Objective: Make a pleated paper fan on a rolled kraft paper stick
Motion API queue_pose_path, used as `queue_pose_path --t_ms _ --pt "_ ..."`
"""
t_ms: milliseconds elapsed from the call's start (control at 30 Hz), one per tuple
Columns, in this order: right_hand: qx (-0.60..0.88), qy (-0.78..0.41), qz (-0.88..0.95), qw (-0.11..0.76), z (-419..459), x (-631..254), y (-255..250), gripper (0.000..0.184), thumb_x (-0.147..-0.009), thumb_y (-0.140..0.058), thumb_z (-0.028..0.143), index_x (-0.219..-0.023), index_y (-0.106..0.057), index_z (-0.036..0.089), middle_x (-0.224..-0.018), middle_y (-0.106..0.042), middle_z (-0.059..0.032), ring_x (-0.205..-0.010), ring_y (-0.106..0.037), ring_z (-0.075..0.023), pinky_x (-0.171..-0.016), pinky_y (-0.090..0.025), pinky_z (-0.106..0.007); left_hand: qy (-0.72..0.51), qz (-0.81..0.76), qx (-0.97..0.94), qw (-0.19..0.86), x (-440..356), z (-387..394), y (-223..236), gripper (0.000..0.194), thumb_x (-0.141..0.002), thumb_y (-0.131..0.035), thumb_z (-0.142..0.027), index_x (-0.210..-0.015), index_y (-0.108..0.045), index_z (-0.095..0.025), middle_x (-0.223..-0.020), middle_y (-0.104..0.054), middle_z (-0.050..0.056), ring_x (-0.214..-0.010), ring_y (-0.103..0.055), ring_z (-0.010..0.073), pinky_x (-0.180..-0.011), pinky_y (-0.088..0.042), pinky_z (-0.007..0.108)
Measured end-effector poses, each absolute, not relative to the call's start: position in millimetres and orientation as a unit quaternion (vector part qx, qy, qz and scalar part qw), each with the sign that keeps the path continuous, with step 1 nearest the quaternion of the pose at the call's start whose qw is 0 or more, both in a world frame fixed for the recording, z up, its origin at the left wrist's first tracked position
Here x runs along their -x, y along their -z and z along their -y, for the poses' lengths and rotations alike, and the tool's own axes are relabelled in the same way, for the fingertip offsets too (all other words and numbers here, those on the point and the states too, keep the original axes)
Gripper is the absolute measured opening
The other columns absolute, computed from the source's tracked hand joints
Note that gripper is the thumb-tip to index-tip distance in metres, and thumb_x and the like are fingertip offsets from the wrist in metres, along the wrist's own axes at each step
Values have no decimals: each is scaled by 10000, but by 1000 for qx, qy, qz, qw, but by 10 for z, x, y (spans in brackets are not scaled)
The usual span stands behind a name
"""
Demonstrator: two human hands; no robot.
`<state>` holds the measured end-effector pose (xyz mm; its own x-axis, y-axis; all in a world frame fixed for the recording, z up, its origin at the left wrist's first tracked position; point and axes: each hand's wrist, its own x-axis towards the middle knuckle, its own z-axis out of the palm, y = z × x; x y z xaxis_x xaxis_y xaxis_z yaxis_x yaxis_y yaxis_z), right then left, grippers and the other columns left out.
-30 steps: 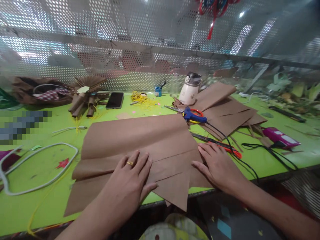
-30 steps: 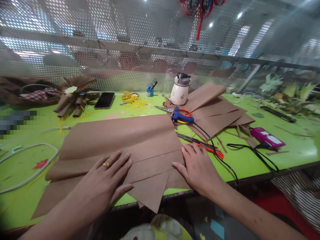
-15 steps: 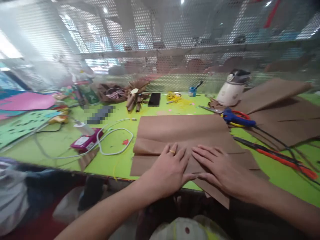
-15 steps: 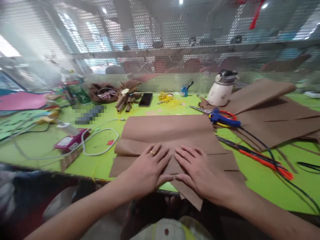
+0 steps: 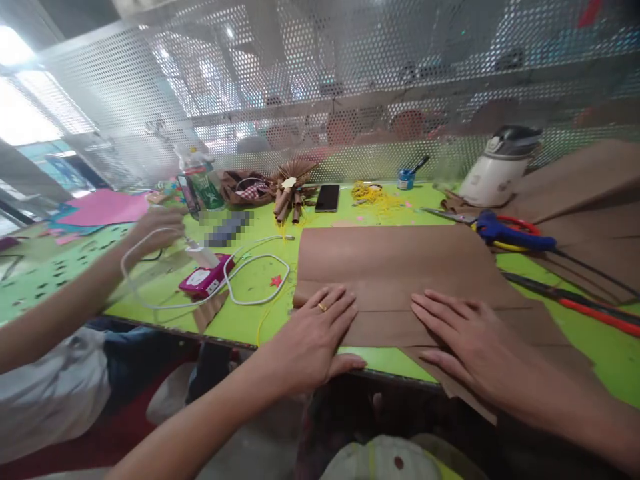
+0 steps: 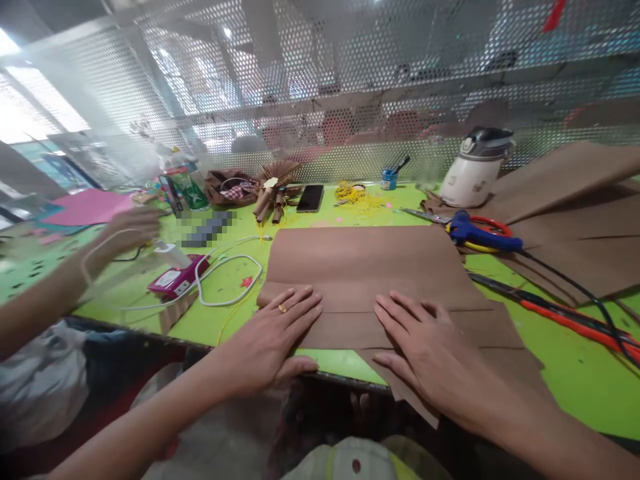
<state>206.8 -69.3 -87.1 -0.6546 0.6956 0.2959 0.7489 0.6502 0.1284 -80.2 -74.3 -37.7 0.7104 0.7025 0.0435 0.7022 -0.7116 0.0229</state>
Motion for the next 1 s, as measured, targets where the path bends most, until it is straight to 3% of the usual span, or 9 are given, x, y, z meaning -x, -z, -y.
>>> queue_pose_path --t_ms 200,633,767,900,1000 --pt "414 96 896 125 715 -2072 874 560 -890 -425 535 -1327 -481 189 -1387 -486 -93 -1267 -418 -297 -941 -386 -494 -2 -348 -937 -21 1160 698 284 722 -849 -416 -592 -1394 -360 -122 -1445 -384 143 -1399 -181 269 -1130 -172 482" --pt "419 87 892 146 720 -2062 907 549 -892 -438 513 -1339 -468 194 -1385 -489 -90 -1268 -416 -298 -948 -361 -498 49 -357 -932 -38 1671 760 233 778 -847 -461 -557 -1454 -224 -132 -1480 -305 151 -1391 -206 270 -1113 -237 484" --pt "421 75 894 132 726 -2040 816 542 -911 -406 502 -1345 -455 180 -1390 -479 -108 -1274 -408 -292 -951 -364 -496 28 -358 -931 -59 1680 743 221 668 -853 -484 -514 -1389 -386 -128 -1428 -402 150 -1337 -341 278 -1072 -340 462" --pt "429 56 895 112 731 -2006 688 526 -930 -371 482 -1333 -461 157 -1387 -477 -130 -1274 -403 -292 -956 -366 -500 -67 -388 -910 -131 1492 674 168 420 -862 -492 -465 -1107 -649 -162 -1152 -655 119 -1147 -553 290 -940 -472 438" --pt "442 38 890 102 741 -1962 617 534 -930 -369 484 -1322 -462 134 -1399 -461 -129 -1284 -379 -296 -988 -344 -507 -153 -373 -906 -129 1017 606 112 314 -906 -438 -361 -1040 -656 -179 -1089 -670 99 -1078 -584 250 -895 -481 391"
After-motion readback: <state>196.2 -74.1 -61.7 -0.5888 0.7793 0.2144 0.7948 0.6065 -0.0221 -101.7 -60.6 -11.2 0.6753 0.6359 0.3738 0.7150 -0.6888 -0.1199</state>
